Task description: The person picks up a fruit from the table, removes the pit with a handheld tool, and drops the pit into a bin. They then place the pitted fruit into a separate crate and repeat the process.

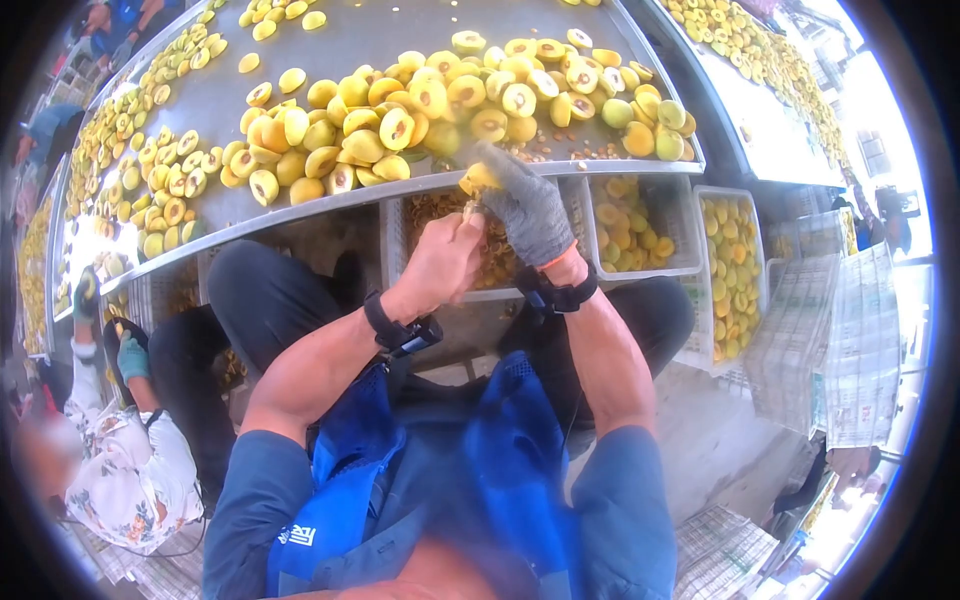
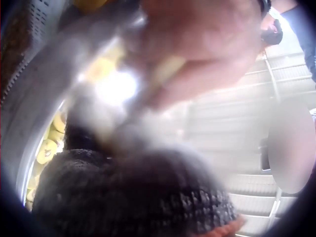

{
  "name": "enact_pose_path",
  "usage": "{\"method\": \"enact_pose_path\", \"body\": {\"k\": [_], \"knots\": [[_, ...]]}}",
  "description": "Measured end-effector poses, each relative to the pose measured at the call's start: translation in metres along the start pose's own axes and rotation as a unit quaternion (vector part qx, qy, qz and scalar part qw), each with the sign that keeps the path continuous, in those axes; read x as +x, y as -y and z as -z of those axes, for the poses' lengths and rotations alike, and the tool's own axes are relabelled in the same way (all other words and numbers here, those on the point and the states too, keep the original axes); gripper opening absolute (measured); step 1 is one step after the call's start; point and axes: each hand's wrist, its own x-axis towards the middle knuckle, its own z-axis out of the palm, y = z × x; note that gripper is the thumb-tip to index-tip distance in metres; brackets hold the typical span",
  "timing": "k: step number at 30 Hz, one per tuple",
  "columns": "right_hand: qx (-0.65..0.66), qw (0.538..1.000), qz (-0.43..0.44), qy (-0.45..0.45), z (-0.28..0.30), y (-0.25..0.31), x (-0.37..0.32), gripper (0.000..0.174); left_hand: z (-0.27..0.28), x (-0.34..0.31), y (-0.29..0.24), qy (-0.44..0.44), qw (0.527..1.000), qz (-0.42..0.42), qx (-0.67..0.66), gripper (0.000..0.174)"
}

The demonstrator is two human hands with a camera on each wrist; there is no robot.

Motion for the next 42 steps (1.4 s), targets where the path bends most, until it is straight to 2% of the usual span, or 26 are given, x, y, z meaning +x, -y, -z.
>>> {"method": "enact_pose_path", "body": {"k": [1,4,7,10,13,16,19,22,25,28,31,34,40,41,42], "knots": [[0.000,1.000,-0.002,0.006,0.002,0.003,0.002,0.056,-0.001,-0.005,-0.014,0.005,0.999,0.038,-0.035,0.036],[0.062,0.998,-0.023,0.000,0.002,0.004,0.001,0.056,0.005,-0.011,-0.033,0.027,0.997,0.067,-0.032,0.036],[0.020,1.000,0.015,-0.016,0.002,0.003,-0.001,0.056,0.009,-0.016,-0.047,0.050,0.992,0.107,-0.048,0.038],[-0.024,0.999,-0.018,0.028,0.010,0.010,0.002,0.055,0.014,-0.017,-0.051,0.072,0.984,0.145,-0.070,0.040],[0.023,0.995,-0.066,0.070,0.017,0.006,0.002,0.056,0.016,-0.017,-0.053,0.086,0.982,0.159,-0.055,0.041],[0.033,0.998,-0.017,0.043,0.011,0.004,-0.002,0.055,0.013,-0.017,-0.049,0.085,0.984,0.150,-0.034,0.043],[-0.135,0.989,0.052,-0.028,-0.005,0.005,-0.009,0.053,0.008,-0.018,-0.054,0.058,0.985,0.155,-0.038,0.043],[-0.159,0.987,0.029,-0.027,-0.008,0.010,-0.008,0.053,0.009,-0.017,-0.053,0.054,0.985,0.160,-0.036,0.043],[0.025,0.995,-0.067,0.063,0.010,0.003,-0.005,0.055,0.009,-0.018,-0.052,0.062,0.986,0.153,-0.003,0.041],[0.078,0.984,-0.087,0.133,0.025,-0.003,0.000,0.055,0.007,-0.017,-0.045,0.067,0.988,0.120,0.075,0.040],[0.029,0.985,-0.102,0.136,0.021,0.008,0.001,0.056,0.007,-0.017,-0.043,0.062,0.987,0.109,0.099,0.038],[-0.063,0.997,0.028,0.031,0.004,0.002,-0.010,0.057,0.010,-0.016,-0.046,0.062,0.988,0.119,0.077,0.037],[-0.162,0.985,0.042,0.028,-0.006,-0.005,-0.013,0.063,0.011,-0.015,-0.051,0.063,0.988,0.111,0.091,0.034],[-0.185,0.981,0.037,0.034,-0.008,-0.007,-0.014,0.063,0.016,-0.014,-0.044,0.067,0.992,0.104,0.042,0.031],[-0.197,0.977,0.068,0.032,-0.012,-0.011,-0.014,0.063,0.027,-0.013,-0.026,0.076,0.992,0.097,-0.007,0.028]]}}
